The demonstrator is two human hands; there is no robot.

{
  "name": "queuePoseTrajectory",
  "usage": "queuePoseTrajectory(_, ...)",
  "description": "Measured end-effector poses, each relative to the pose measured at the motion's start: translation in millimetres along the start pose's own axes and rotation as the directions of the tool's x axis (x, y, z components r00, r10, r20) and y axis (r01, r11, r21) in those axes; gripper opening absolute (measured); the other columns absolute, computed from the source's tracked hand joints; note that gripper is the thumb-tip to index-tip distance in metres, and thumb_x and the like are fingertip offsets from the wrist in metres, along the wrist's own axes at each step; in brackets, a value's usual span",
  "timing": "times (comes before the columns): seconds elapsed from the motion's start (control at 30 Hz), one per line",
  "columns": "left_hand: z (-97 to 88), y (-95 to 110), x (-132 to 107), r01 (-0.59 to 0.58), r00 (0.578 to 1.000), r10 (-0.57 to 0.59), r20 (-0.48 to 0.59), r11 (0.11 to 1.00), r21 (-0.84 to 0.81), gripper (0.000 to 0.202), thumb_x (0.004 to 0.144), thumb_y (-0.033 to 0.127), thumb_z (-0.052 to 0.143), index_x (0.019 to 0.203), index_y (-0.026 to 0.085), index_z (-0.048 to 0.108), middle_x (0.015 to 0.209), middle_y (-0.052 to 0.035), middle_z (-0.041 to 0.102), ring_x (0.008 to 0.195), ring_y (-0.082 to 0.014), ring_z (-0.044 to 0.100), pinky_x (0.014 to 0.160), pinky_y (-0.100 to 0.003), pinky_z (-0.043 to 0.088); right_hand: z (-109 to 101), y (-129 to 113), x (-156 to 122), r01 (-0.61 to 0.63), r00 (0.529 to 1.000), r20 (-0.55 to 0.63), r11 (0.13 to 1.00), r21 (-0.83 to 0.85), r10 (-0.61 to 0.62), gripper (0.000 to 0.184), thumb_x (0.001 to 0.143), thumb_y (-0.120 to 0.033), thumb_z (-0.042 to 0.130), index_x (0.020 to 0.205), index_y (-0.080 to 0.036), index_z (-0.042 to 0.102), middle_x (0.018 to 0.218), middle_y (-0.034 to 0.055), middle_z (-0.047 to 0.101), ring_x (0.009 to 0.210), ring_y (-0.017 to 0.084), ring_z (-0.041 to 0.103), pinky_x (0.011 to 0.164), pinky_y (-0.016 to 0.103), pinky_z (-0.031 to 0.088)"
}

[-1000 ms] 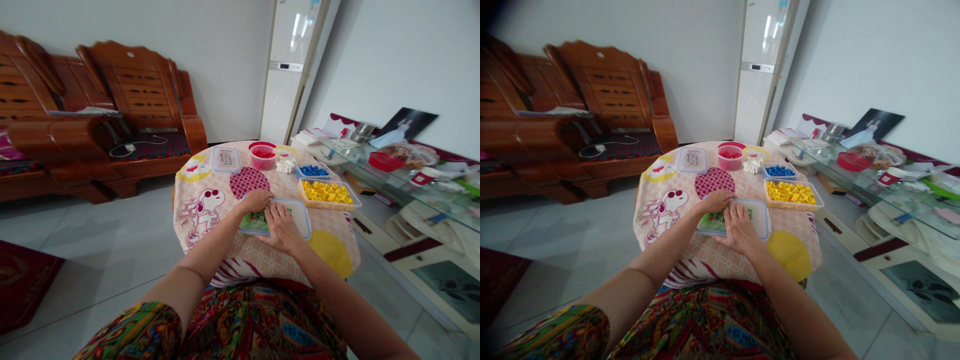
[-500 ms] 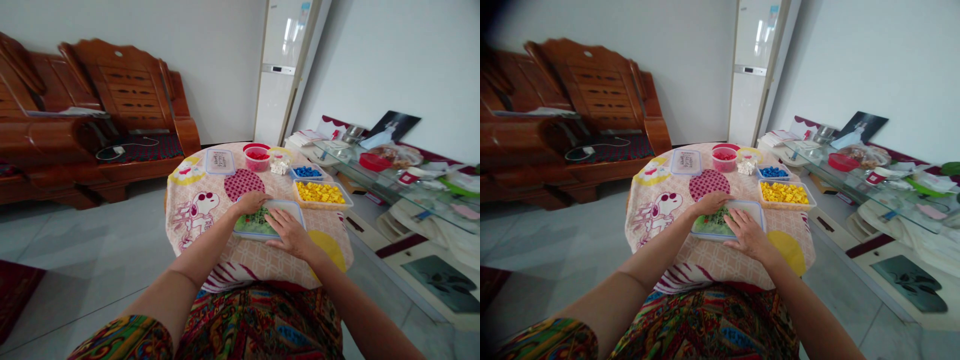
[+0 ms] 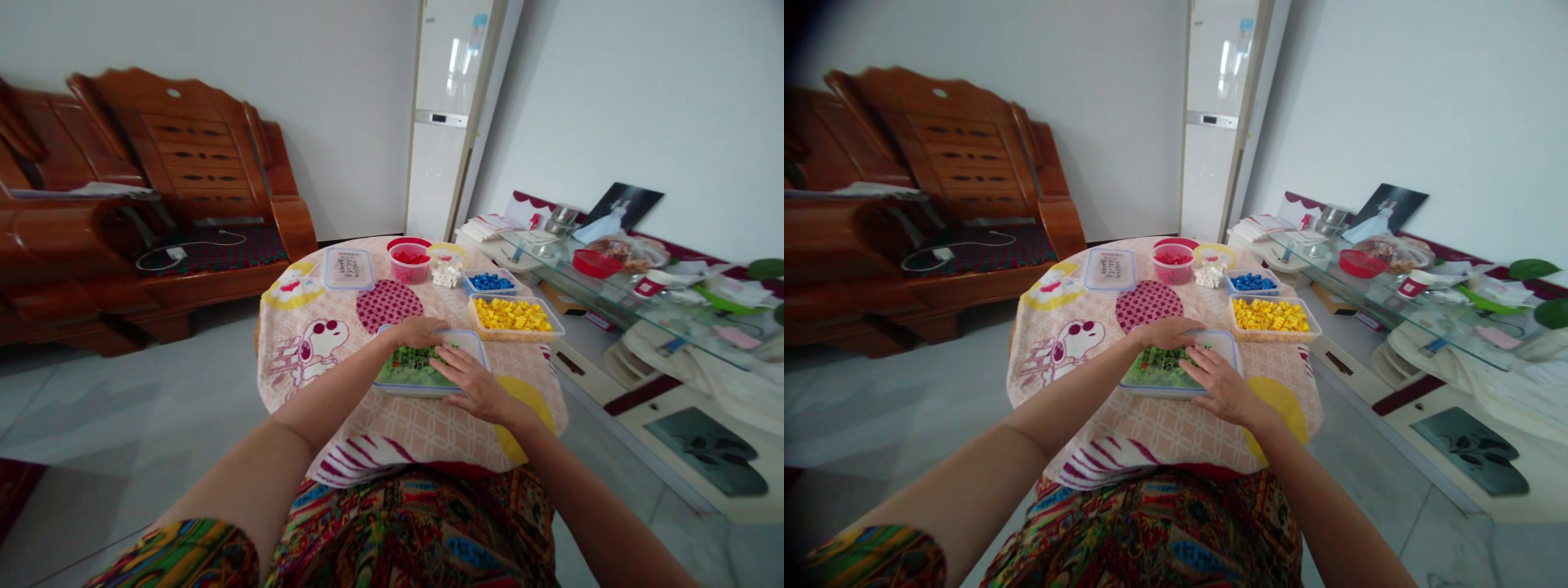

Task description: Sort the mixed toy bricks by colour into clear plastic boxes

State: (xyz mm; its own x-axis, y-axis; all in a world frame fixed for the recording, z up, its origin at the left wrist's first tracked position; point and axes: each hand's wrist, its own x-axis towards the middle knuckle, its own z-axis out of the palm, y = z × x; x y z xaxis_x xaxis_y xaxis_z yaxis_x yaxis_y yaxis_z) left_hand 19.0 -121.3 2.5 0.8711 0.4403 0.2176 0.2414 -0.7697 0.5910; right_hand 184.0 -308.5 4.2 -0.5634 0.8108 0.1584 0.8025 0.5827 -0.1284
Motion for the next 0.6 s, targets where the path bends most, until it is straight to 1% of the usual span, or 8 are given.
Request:
queuePoseTrajectory(0.07,4.4,7.1,2.4,0.062,0.996,-0.068,0.056,0.993,0.102,0.032,0.090,0.038,0.059,0.115,0.020,0.067,0.121,-0.0097,0.073,0.109,-0.0221,0.068,0.092,-0.026,0.046,3.2,1.6,-0.6,0.024,1.000,-0.017,1.000,-0.011,-0.024,0.069,0.096,-0.042,0.060,0.156,-0.015,0.038,0.162,0.0188,0.036,0.152,0.033,0.030,0.122,0.056,0.030)
queuePoseTrajectory(0.17,4.7,18.5,3.6,0.101,0.981,-0.137,0.138,0.964,0.244,0.036,0.096,0.037,0.050,0.123,0.016,0.062,0.128,-0.0125,0.069,0.114,-0.0228,0.066,0.094,-0.028,0.046,7.6,3.8,-1.7,0.058,0.997,-0.048,0.998,-0.026,-0.059,0.068,0.096,-0.039,0.061,0.155,-0.012,0.040,0.161,0.0196,0.037,0.151,0.034,0.031,0.123,0.056,0.031)
queuePoseTrajectory(0.27,0.6,27.7,4.4,0.116,0.973,-0.166,0.161,0.952,0.282,0.036,0.096,0.037,0.050,0.123,0.016,0.063,0.125,-0.0120,0.071,0.111,-0.0231,0.067,0.092,-0.029,0.048,9.8,4.5,-2.1,0.073,0.994,-0.074,0.996,-0.044,-0.076,0.066,0.095,-0.033,0.061,0.154,-0.012,0.041,0.161,0.0188,0.038,0.152,0.035,0.029,0.123,0.057,0.031)
queuePoseTrajectory(0.33,-1.2,31.5,3.5,0.127,0.974,-0.173,0.146,0.951,0.282,0.036,0.095,0.036,0.051,0.122,0.016,0.064,0.124,-0.0117,0.071,0.112,-0.0236,0.068,0.093,-0.029,0.049,10.0,3.9,-1.8,0.075,0.993,-0.089,0.996,-0.041,-0.078,0.065,0.094,-0.033,0.062,0.153,-0.012,0.043,0.159,0.0188,0.041,0.151,0.035,0.030,0.123,0.057,0.030)
queuePoseTrajectory(0.4,-2.1,32.8,-1.2,0.131,0.980,-0.166,0.109,0.952,0.275,0.039,0.095,0.035,0.053,0.127,0.016,0.062,0.131,-0.0128,0.069,0.119,-0.0246,0.065,0.100,-0.032,0.048,9.9,2.3,-1.2,0.068,0.991,-0.111,0.998,-0.014,-0.070,0.066,0.093,-0.038,0.065,0.150,-0.011,0.047,0.157,0.0199,0.044,0.149,0.036,0.034,0.123,0.057,0.031)
queuePoseTrajectory(0.5,-5.3,29.2,-19.6,0.126,0.992,-0.128,-0.007,0.958,0.258,0.050,0.091,0.033,0.057,0.137,0.014,0.056,0.146,-0.0155,0.058,0.136,-0.0263,0.054,0.114,-0.036,0.040,10.9,-1.3,-1.6,0.026,0.981,-0.192,0.996,0.091,-0.008,0.069,0.089,-0.051,0.068,0.146,-0.014,0.054,0.154,0.0189,0.049,0.145,0.036,0.042,0.120,0.057,0.035)
queuePoseTrajectory(0.57,-9.0,22.9,-38.8,0.168,0.980,-0.135,-0.147,0.956,0.241,0.053,0.089,0.033,0.059,0.139,0.015,0.055,0.148,-0.0154,0.055,0.139,-0.0276,0.051,0.118,-0.040,0.037,12.5,-2.1,-3.2,-0.048,0.945,-0.306,0.977,0.208,0.112,0.061,0.092,-0.052,0.064,0.143,-0.018,0.058,0.151,0.0169,0.053,0.141,0.033,0.047,0.118,0.054,0.039)
queuePoseTrajectory(0.6,-10.8,18.8,-49.5,0.212,0.959,-0.158,-0.235,0.951,0.227,0.052,0.089,0.032,0.059,0.138,0.016,0.056,0.147,-0.0148,0.057,0.139,-0.0284,0.050,0.119,-0.041,0.036,13.6,-1.1,-4.2,-0.097,0.906,-0.374,0.957,0.273,0.199,0.056,0.095,-0.050,0.060,0.141,-0.019,0.059,0.149,0.0160,0.055,0.139,0.031,0.050,0.117,0.052,0.041)
